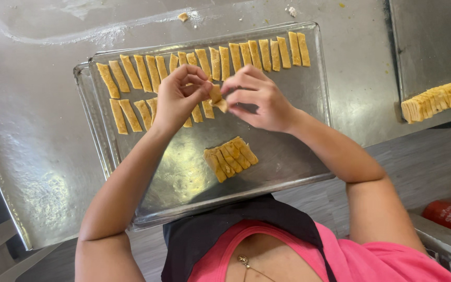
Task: The person separates small rectangular dough strips from a block and arranges them in neat rows on a metal baking tray. The hands work methodically to place each strip side by side until the tray is nearly full.
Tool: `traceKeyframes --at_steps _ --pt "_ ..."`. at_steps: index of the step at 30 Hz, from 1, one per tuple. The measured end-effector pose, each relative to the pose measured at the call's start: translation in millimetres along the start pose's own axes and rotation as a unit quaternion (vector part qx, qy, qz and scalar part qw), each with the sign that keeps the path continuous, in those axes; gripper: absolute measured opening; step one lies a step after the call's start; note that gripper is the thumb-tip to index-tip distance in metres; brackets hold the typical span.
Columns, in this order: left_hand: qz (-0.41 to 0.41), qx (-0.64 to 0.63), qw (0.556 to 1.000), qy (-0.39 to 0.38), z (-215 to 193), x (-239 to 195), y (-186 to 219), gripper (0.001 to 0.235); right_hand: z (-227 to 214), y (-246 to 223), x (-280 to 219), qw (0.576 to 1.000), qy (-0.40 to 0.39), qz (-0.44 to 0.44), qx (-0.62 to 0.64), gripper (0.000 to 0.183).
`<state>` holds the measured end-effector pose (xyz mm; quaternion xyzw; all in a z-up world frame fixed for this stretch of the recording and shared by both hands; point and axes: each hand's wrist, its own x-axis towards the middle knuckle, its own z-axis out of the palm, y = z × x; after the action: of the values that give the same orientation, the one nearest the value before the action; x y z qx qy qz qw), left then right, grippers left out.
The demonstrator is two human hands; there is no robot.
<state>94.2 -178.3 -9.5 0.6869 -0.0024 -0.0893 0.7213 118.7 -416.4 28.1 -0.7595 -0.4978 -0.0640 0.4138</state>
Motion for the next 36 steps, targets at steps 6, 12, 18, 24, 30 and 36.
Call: traceKeyframes --at_steps 6,12,18,24,30,36 --pt "0.083 0.116 0.99 0.013 -11 -19 27 0.01 -36 -12 -11 0.984 -0.079 0.092 0.133 0.016" --pt "0.062 0.238 0.965 -0.089 14 -15 25 0.012 -5 32 -5 0.987 -0.107 0.115 0.029 0.016" --pt "0.361 0.494 0.791 0.02 3 -5 14 0.022 1 48 -9 0.989 -0.069 0.068 -0.115 0.023" --pt "0.313 0.568 0.761 -0.01 10 -6 -4 0.025 7 33 -18 0.974 -0.08 0.054 -0.207 0.029" --pt "0.294 0.566 0.769 -0.046 14 -27 -1 0.027 6 14 -27 0.982 -0.098 0.1 -0.127 0.026" --pt "0.29 0.502 0.811 -0.072 20 -58 14 0.03 0 -32 -42 0.959 -0.255 0.119 0.021 0.036"
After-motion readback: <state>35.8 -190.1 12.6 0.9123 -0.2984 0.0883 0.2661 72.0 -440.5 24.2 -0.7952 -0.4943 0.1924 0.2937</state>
